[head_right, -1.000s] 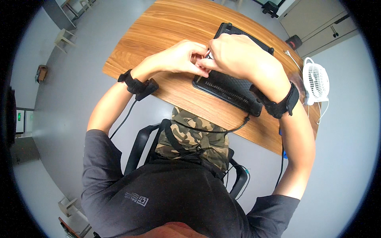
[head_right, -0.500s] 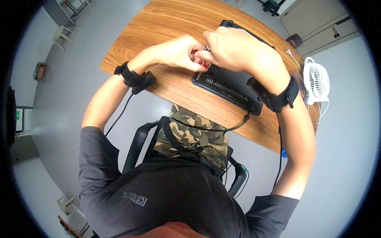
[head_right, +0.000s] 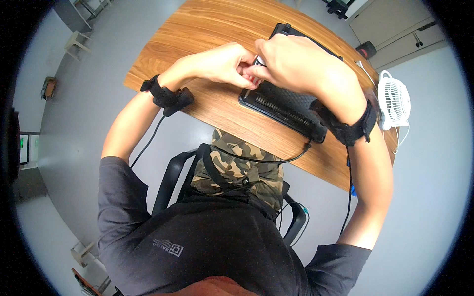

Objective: The person reassembles a portable induction cooktop by placing the top casing onto the base, aligning the edges, and securing it with a screwdriver. They then wipe the exterior surfaces with a blue cloth.

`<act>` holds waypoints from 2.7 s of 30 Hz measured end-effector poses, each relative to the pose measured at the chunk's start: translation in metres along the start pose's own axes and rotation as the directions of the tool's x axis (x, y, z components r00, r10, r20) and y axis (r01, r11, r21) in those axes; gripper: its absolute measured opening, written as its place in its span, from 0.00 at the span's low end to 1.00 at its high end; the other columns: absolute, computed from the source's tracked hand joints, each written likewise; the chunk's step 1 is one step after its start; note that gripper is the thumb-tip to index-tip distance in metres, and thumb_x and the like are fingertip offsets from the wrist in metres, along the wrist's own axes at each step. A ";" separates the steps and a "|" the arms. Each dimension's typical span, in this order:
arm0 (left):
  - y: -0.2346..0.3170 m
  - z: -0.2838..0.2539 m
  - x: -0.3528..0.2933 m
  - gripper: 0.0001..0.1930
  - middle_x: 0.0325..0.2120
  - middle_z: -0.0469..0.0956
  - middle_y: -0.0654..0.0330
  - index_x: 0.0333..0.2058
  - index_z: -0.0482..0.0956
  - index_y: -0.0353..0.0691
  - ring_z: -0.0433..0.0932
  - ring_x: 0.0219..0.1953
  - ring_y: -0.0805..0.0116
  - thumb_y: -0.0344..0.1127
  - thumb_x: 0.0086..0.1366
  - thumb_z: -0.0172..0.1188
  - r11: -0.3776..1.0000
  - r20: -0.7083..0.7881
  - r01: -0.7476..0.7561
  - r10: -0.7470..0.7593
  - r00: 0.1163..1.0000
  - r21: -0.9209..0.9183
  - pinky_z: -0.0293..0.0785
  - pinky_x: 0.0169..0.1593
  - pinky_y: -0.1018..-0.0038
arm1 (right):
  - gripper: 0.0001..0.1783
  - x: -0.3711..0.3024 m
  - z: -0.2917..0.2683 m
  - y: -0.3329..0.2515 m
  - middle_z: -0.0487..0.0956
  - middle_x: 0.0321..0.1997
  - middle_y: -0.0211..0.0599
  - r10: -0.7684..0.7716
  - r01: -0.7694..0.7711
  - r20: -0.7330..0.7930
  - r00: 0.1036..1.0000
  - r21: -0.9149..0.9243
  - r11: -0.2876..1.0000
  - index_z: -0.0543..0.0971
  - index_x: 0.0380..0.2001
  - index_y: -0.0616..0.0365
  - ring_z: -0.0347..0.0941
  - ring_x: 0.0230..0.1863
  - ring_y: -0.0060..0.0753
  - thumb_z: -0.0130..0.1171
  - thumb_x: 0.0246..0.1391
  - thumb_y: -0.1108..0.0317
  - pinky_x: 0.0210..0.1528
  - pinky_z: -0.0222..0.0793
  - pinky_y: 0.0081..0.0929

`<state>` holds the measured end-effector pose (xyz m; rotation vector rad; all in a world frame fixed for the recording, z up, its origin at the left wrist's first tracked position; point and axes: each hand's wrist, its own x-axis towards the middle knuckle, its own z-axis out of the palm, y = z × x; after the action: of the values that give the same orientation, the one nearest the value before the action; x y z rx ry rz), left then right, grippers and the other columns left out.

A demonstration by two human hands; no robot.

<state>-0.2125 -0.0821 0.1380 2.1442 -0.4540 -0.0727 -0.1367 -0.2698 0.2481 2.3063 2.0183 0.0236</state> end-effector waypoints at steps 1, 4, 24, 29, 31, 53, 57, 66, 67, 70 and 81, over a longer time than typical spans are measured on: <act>0.003 -0.002 0.000 0.17 0.25 0.84 0.61 0.34 0.85 0.33 0.77 0.27 0.76 0.42 0.56 0.77 0.999 0.029 0.039 -0.039 0.999 0.011 0.75 0.34 0.75 | 0.25 0.001 0.001 -0.003 0.80 0.19 0.53 0.017 -0.017 -0.024 1.000 -0.003 1.000 0.84 0.25 0.64 0.82 0.29 0.58 0.62 0.61 0.49 0.35 0.78 0.44; 0.006 0.001 0.002 0.16 0.24 0.83 0.60 0.33 0.85 0.33 0.78 0.27 0.74 0.42 0.56 0.77 0.996 -0.098 -0.045 0.053 0.994 0.080 0.75 0.34 0.75 | 0.29 0.008 -0.005 -0.008 0.80 0.18 0.52 0.078 -0.076 0.056 0.995 -0.031 0.997 0.84 0.21 0.64 0.82 0.28 0.57 0.62 0.60 0.46 0.35 0.79 0.43; 0.012 -0.001 -0.001 0.19 0.22 0.81 0.59 0.31 0.84 0.31 0.75 0.23 0.70 0.43 0.54 0.79 0.990 -0.133 -0.088 0.103 0.986 0.111 0.74 0.31 0.71 | 0.28 0.006 0.005 -0.007 0.81 0.20 0.51 0.068 -0.070 -0.032 0.997 -0.072 0.995 0.84 0.20 0.59 0.82 0.27 0.55 0.57 0.60 0.46 0.33 0.80 0.45; 0.024 -0.006 0.000 0.15 0.20 0.80 0.59 0.28 0.83 0.34 0.74 0.23 0.72 0.40 0.56 0.75 0.998 -0.046 0.006 -0.003 0.999 0.064 0.73 0.31 0.73 | 0.18 -0.013 0.001 -0.001 0.81 0.38 0.55 -0.150 0.154 -0.074 0.986 0.052 0.987 0.73 0.47 0.62 0.82 0.41 0.58 0.61 0.60 0.62 0.41 0.78 0.45; 0.014 -0.005 0.002 0.16 0.23 0.82 0.57 0.30 0.83 0.32 0.78 0.26 0.70 0.41 0.55 0.74 0.997 -0.010 0.015 -0.014 1.000 0.073 0.76 0.34 0.72 | 0.16 -0.009 0.013 0.000 0.82 0.35 0.54 -0.128 0.138 -0.131 0.983 0.066 0.988 0.75 0.44 0.62 0.82 0.39 0.58 0.60 0.61 0.61 0.40 0.79 0.45; -0.001 0.001 -0.001 0.17 0.22 0.82 0.62 0.32 0.83 0.33 0.75 0.25 0.75 0.41 0.55 0.77 0.990 -0.115 -0.066 0.052 0.992 -0.127 0.72 0.31 0.75 | 0.28 0.005 0.010 -0.007 0.83 0.24 0.53 0.077 -0.082 -0.106 0.991 -0.037 0.996 0.85 0.24 0.62 0.83 0.30 0.54 0.59 0.61 0.45 0.35 0.80 0.43; 0.012 -0.002 -0.006 0.19 0.22 0.81 0.62 0.31 0.83 0.33 0.76 0.26 0.74 0.43 0.55 0.78 1.000 -0.116 -0.005 0.005 0.993 0.000 0.74 0.33 0.74 | 0.22 0.008 0.006 -0.010 0.83 0.25 0.50 0.083 -0.085 -0.028 0.996 -0.066 0.994 0.82 0.35 0.60 0.83 0.31 0.54 0.60 0.61 0.49 0.35 0.79 0.44; 0.005 -0.005 -0.001 0.22 0.22 0.81 0.59 0.33 0.84 0.33 0.75 0.24 0.73 0.48 0.54 0.77 0.995 0.008 0.077 -0.078 0.997 0.064 0.70 0.30 0.73 | 0.20 0.002 0.013 -0.004 0.83 0.25 0.48 -0.011 0.009 -0.139 0.990 -0.015 1.000 0.81 0.37 0.59 0.82 0.30 0.54 0.62 0.59 0.50 0.34 0.78 0.43; 0.003 -0.004 -0.001 0.21 0.24 0.82 0.58 0.34 0.84 0.33 0.76 0.25 0.72 0.47 0.54 0.77 0.999 -0.016 0.042 -0.042 0.999 0.027 0.72 0.31 0.73 | 0.21 0.004 0.012 -0.007 0.83 0.24 0.49 0.029 -0.033 -0.100 0.995 -0.039 0.999 0.82 0.34 0.59 0.82 0.29 0.54 0.62 0.59 0.49 0.34 0.79 0.43; 0.006 -0.001 0.000 0.19 0.27 0.85 0.54 0.37 0.84 0.32 0.80 0.29 0.71 0.43 0.57 0.76 0.999 -0.069 -0.037 0.035 0.997 -0.034 0.76 0.36 0.73 | 0.24 0.006 0.008 -0.011 0.83 0.23 0.50 0.120 -0.122 -0.022 0.992 -0.085 0.989 0.84 0.27 0.60 0.82 0.28 0.53 0.61 0.59 0.47 0.34 0.79 0.41; 0.016 0.000 0.002 0.18 0.21 0.75 0.65 0.28 0.79 0.34 0.70 0.25 0.76 0.43 0.53 0.76 0.998 -0.022 0.060 -0.061 0.998 -0.025 0.68 0.31 0.74 | 0.14 -0.013 0.017 -0.001 0.82 0.35 0.49 -0.076 0.093 -0.178 0.981 0.094 0.991 0.80 0.40 0.60 0.83 0.39 0.51 0.61 0.59 0.61 0.41 0.79 0.43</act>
<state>-0.2152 -0.0914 0.1511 2.1323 -0.3731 -0.0873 -0.1388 -0.2833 0.2317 2.3506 2.2495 0.1246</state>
